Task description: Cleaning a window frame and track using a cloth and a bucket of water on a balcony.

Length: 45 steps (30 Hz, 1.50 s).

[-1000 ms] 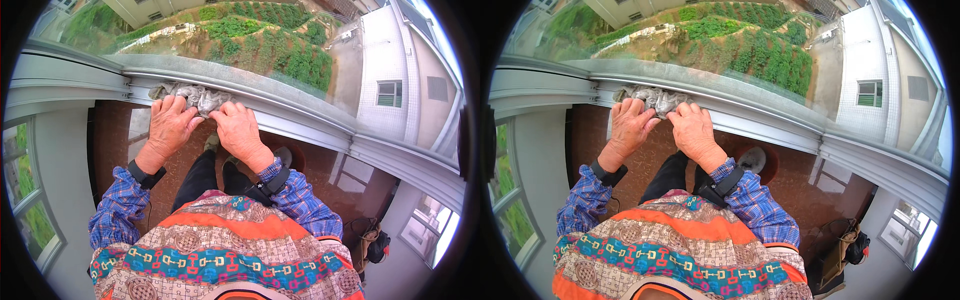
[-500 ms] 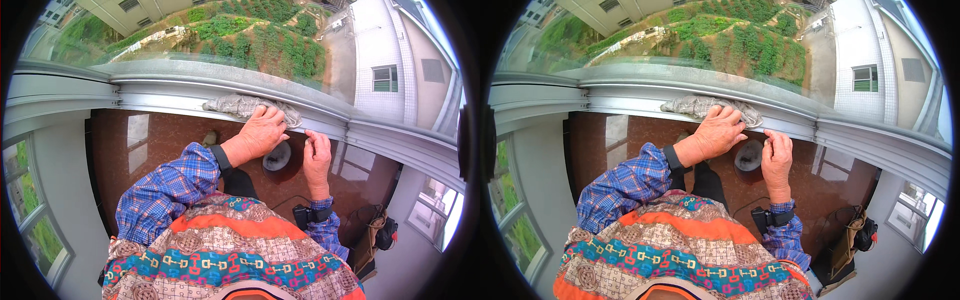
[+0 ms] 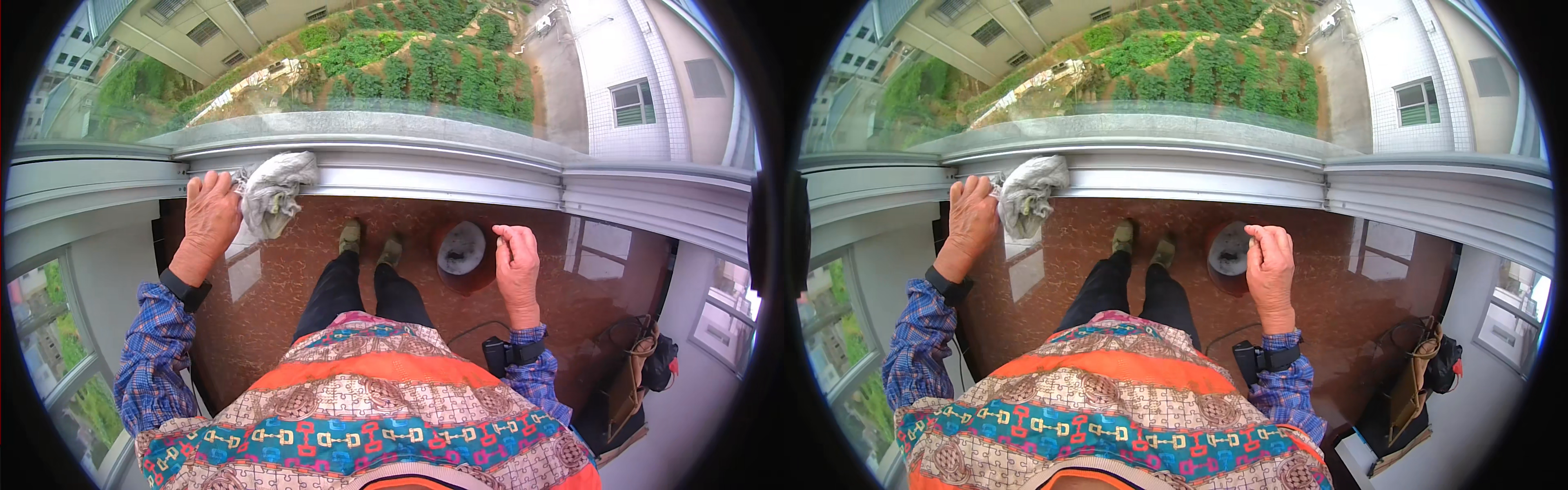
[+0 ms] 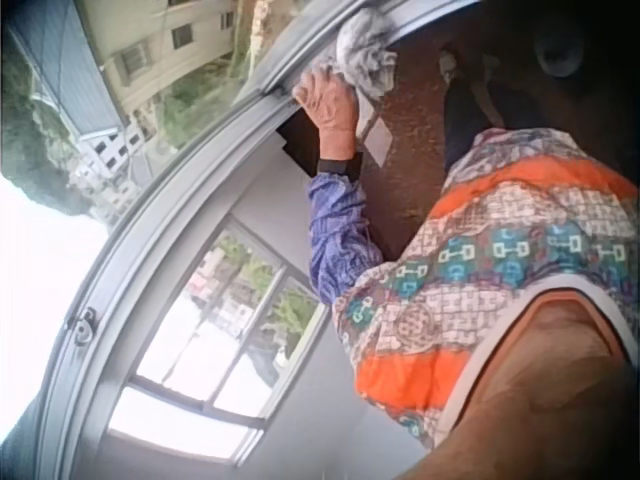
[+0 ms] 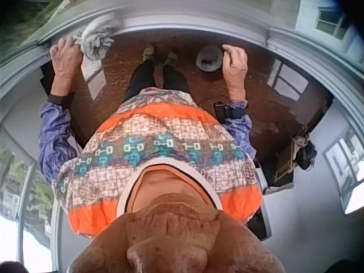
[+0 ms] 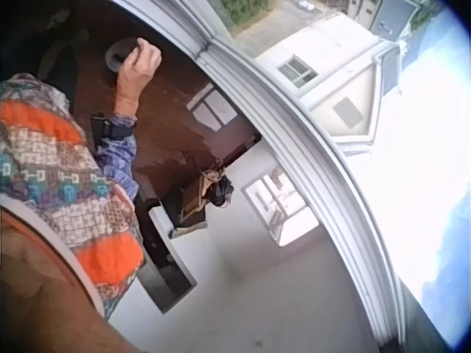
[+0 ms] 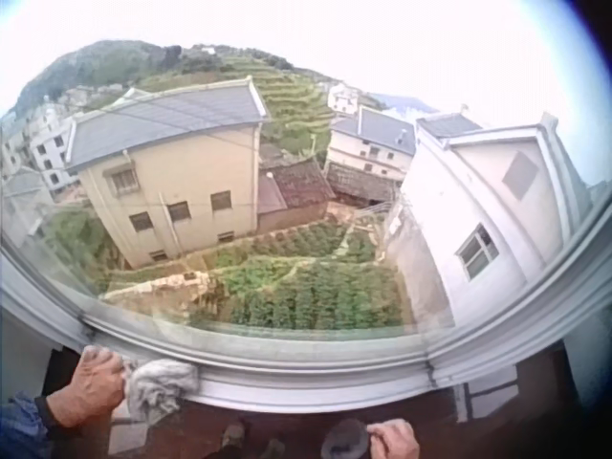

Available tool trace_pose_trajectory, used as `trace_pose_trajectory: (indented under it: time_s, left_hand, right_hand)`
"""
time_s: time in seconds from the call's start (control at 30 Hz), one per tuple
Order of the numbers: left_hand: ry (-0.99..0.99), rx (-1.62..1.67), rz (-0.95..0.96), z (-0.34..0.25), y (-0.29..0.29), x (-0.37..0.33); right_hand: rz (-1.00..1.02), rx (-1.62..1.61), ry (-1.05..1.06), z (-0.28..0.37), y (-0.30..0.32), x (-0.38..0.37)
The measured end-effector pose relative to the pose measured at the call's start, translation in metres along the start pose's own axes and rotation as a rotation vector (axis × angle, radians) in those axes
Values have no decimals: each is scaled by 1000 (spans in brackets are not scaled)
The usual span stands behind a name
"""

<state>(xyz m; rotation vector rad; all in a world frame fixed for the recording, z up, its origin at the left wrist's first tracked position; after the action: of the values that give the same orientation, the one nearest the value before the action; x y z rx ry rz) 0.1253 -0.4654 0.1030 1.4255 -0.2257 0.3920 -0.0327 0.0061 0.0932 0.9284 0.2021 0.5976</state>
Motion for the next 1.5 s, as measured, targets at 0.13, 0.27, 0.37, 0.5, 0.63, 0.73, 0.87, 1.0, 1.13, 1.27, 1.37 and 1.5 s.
trace_pose_trajectory:
  time_s: [0.13,0.27,0.37,0.5,0.63,0.73,0.87,1.0,1.13,1.27,1.37,1.5]
  left_hand:
    - [43,159,-127,-15,-10,-1]
    - [-99,324,-166,-70,3,-21]
    - [-250,416,-193,-135,12,-50]
    - [-421,488,-292,-220,26,-92]
    - [-576,439,-239,-298,53,-142]
    - [-706,287,-416,-351,58,-168]
    - [-724,195,-337,-382,74,-185]
    - [-719,214,-328,-342,63,-176]
    - [-638,279,-240,-292,57,-147]
    - [-551,323,-207,-227,41,-120]
    - [-503,324,-249,-178,25,-99]
    - [-338,324,-212,-108,11,-63]
  right_hand:
    - [52,-62,24,6,-6,-6]
    - [64,-105,56,6,-5,-4]
    - [73,-103,40,-1,-4,3]
    - [69,-127,1,-9,2,17]
    - [52,-127,-58,-20,9,38]
    - [42,-147,-90,-25,9,52]
    - [15,-187,-146,-29,12,68]
    - [-58,-259,-199,-35,11,61]
    - [-221,-268,-216,-40,22,23]
    - [-219,53,52,-27,20,-28]
    - [-113,8,114,-13,-3,-51]
    - [78,137,204,25,-49,-65]
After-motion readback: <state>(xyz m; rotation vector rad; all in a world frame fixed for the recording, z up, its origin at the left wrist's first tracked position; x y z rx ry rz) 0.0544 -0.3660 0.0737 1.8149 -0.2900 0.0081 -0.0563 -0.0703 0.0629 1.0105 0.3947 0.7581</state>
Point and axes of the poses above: each hand's wrist, its own x-axis away from the middle knuckle, its own y-axis out of the back of the hand, z = x × y, the point moved 1 cm from there along -x, towards the middle knuckle, and after that the axes turned 15 degrees about z, right-handed, at the moved point
